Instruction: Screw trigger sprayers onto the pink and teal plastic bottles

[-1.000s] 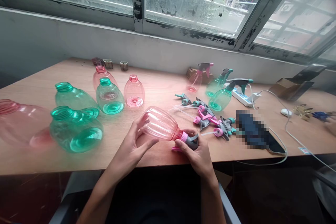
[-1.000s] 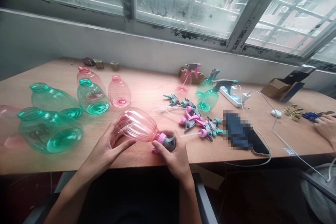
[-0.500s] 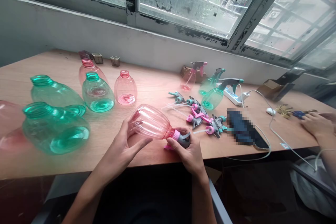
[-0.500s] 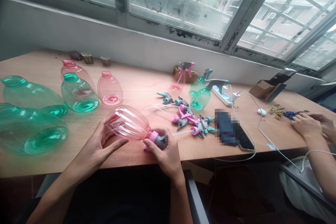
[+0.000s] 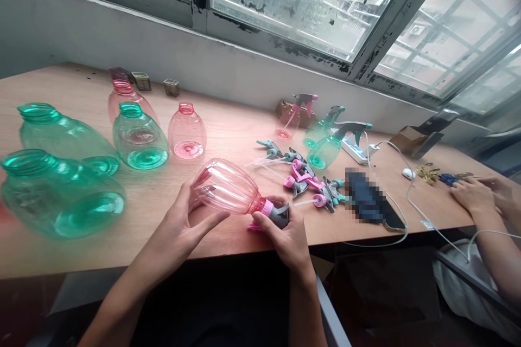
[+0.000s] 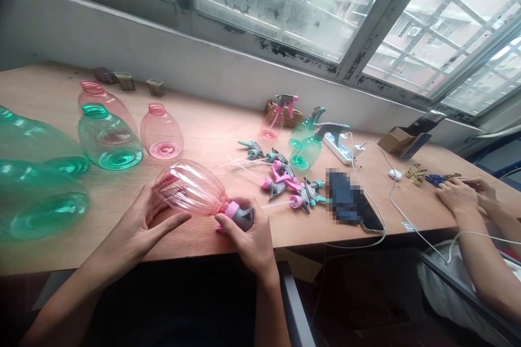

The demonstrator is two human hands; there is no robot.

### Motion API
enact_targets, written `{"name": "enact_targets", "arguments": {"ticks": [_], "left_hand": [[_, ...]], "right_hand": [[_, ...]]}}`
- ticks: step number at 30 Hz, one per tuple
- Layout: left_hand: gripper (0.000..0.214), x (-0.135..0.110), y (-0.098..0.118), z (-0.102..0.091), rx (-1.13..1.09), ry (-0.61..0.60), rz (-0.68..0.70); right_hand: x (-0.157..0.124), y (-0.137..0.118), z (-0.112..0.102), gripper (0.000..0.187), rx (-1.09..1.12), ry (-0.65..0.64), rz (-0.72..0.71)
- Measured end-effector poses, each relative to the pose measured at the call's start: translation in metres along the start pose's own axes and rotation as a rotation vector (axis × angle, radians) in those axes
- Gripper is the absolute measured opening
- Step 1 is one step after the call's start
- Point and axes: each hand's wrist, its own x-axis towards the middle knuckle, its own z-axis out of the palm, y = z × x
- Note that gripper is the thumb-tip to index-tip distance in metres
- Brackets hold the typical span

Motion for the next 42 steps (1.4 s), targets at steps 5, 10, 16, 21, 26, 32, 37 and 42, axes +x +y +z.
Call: {"name": "enact_targets", "arguments": {"ticks": [5,10,16,21,26,32,37,42], "left_hand": [[0.08,0.0,-0.001,-0.001,0.039,0.01,0.017],[0.08,0.001,0.0,0.0,0.01,0.003,0.008],[0.079,0.002,-0.005,-0.002,0.07,0.028,0.035],[0.077,0.001,0.003,0.001,0.07,0.029,0.016],[0.079,0.001,0.012,0.005,0.024,0.014,-0.034],[0.081,0.003,0.008,0.005,0.037,0.031,-0.002],[0.083,0.002,0.007,0.005,0.053,0.047,-0.013],[0.085,0.002,0.009,0.007,0.065,0.074,-0.015]], "right_hand": [[0.001,0.0,-0.001,0.029,0.012,0.008,0.006],[0.0,0.002,-0.002,0.03,0.022,0.0,0.014],[0.001,0.003,-0.003,0.031,0.019,0.004,0.003],[0.002,0.003,-0.004,0.03,-0.011,0.002,-0.01],[0.003,0.002,-0.005,0.031,-0.018,0.008,-0.004],[0.003,0.003,-0.006,0.034,-0.03,-0.001,-0.005],[0.003,0.005,-0.006,0.033,0.027,-0.013,-0.009],[0.003,0.005,-0.007,0.034,0.015,-0.016,-0.002]]}}
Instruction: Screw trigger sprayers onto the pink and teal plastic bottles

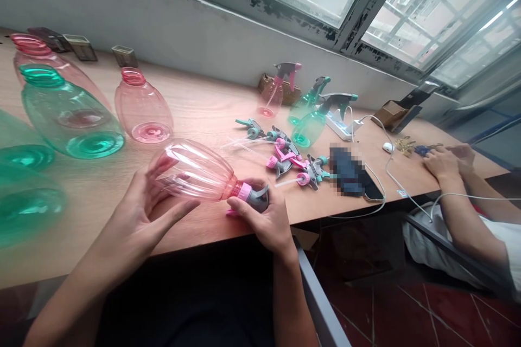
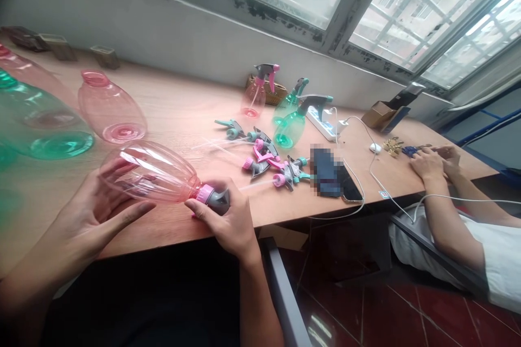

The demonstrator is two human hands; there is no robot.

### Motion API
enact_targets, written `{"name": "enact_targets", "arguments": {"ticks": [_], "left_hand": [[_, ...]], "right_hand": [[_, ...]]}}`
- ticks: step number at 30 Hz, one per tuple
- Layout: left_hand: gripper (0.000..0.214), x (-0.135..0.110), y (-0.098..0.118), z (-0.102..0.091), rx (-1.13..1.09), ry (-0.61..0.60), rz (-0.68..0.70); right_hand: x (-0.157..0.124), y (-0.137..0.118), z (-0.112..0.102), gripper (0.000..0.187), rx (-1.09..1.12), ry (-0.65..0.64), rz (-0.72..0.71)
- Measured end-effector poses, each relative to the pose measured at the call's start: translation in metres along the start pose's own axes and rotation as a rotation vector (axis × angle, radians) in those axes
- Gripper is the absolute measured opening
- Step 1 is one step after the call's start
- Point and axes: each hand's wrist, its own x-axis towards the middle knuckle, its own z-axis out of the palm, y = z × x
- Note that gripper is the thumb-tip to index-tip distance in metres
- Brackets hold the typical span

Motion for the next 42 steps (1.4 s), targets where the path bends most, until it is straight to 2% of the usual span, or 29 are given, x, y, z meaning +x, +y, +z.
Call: {"name": "enact_targets", "arguments": {"ticks": [7,14,31,36,42], "left_hand": [[0.079,0.0,0.005,0.004,0.021,0.012,0.015],[0.085,0.001,0.004,0.004,0.031,-0.01,0.03],[0.09,0.001,0.016,0.007,0.155,0.03,0.034],[0.09,0.0,0.015,0.007,0.181,0.04,0.049],[0.087,0.003,0.01,0.007,0.127,0.048,0.064]], "right_hand": [[0.001,-0.001,-0.002,0.034,0.007,-0.019,0.0],[0.001,0.0,-0.002,0.038,-0.019,-0.007,-0.011],[0.001,0.003,-0.003,0.039,-0.033,-0.003,-0.041],[0.001,0.004,-0.003,0.035,-0.025,-0.008,-0.058],[0.002,0.006,-0.005,0.039,-0.023,-0.016,-0.061]]}}
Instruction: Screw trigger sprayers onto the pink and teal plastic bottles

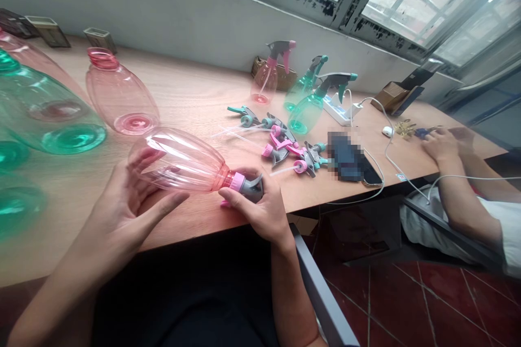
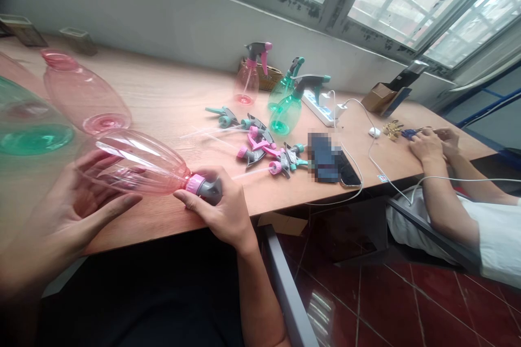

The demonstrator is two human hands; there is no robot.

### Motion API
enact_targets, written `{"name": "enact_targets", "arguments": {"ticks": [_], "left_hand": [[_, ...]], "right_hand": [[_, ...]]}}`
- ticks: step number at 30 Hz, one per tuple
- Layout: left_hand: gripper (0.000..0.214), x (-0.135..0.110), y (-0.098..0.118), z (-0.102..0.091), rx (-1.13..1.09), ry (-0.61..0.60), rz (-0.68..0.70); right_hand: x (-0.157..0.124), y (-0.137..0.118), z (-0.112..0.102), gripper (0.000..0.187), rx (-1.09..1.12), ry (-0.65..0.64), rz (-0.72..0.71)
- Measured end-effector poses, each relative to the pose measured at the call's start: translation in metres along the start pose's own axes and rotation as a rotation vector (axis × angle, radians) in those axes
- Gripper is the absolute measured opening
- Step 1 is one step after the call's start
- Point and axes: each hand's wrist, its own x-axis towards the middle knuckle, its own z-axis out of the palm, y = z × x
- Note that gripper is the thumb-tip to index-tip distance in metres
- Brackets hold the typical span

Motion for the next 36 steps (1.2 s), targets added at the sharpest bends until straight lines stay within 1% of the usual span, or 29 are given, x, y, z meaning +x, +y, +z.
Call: {"name": "enact_targets", "arguments": {"ticks": [2,11,16,22,26,30,36], "left_hand": [[0.085,0.0001,-0.001,0.0,-0.016,-0.008,0.004],[0.091,-0.0009,-0.0007,0.0014,-0.013,0.006,0.015],[0.09,0.0007,0.0003,0.0004,-0.017,0.002,0.0],[0.094,0.0008,-0.0024,-0.001,-0.017,-0.001,-0.025],[0.094,0.0011,-0.0026,0.0007,0.007,0.017,-0.002],[0.094,0.0016,-0.0017,0.001,0.01,0.006,0.007],[0.094,0.0028,-0.0063,-0.0013,-0.007,0.007,0.024]], "right_hand": [[0.0001,0.0003,-0.0002,0.039,0.003,0.0,-0.003],[0.0,0.0008,-0.001,0.039,0.013,-0.003,-0.013],[0.0007,0.0012,-0.001,0.039,0.005,-0.006,-0.027],[0.001,0.0019,-0.0012,0.038,0.014,-0.01,-0.029],[0.001,0.002,-0.0015,0.04,0.016,-0.008,-0.024],[0.0011,0.0015,-0.0013,0.04,0.009,-0.007,-0.016],[0.001,0.0013,-0.0008,0.036,-0.001,-0.001,-0.019]]}}
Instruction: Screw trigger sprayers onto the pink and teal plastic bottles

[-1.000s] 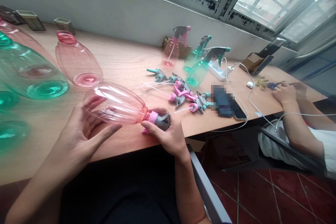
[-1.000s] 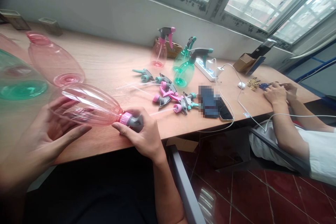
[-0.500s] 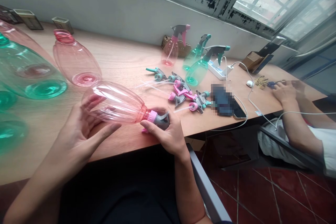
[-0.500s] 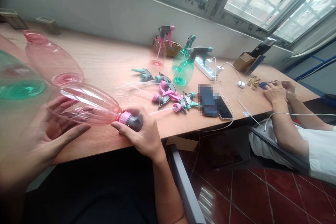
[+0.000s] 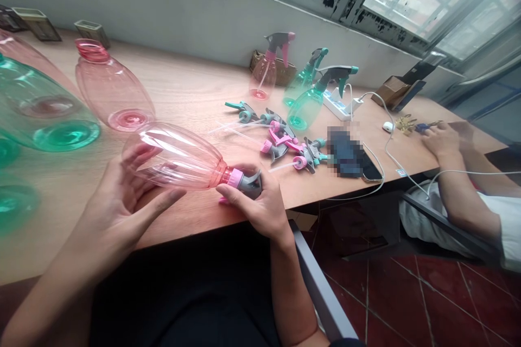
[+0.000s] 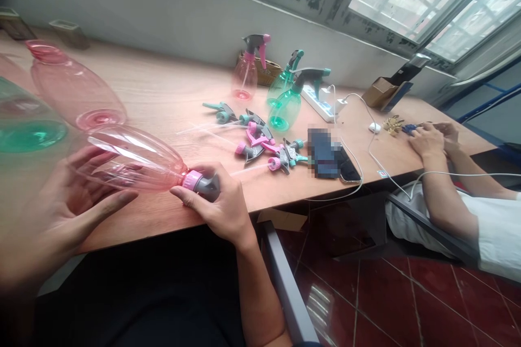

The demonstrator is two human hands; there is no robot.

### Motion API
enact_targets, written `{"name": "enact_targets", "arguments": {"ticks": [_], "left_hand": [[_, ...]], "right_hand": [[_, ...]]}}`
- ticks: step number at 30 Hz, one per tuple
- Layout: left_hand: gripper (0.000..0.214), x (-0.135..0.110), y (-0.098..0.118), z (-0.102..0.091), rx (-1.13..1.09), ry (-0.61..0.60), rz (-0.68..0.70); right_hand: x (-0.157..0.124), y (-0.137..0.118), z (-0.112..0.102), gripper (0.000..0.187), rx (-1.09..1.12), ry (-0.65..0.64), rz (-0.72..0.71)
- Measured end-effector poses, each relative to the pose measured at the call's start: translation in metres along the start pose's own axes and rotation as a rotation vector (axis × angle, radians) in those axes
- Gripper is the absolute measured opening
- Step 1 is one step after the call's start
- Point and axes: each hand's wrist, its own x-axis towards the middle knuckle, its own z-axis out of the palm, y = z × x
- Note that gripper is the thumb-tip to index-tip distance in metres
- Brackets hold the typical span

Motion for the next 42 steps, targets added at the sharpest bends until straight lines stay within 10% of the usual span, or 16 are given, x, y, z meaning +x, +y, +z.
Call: {"name": "enact_targets", "arguments": {"ticks": [42], "left_hand": [[0.098,0.018,-0.037,-0.013,-0.075,-0.055,0.049]], "right_hand": [[0.0,-0.007,-0.001,0.039,-0.1,0.013,0.007]]}}
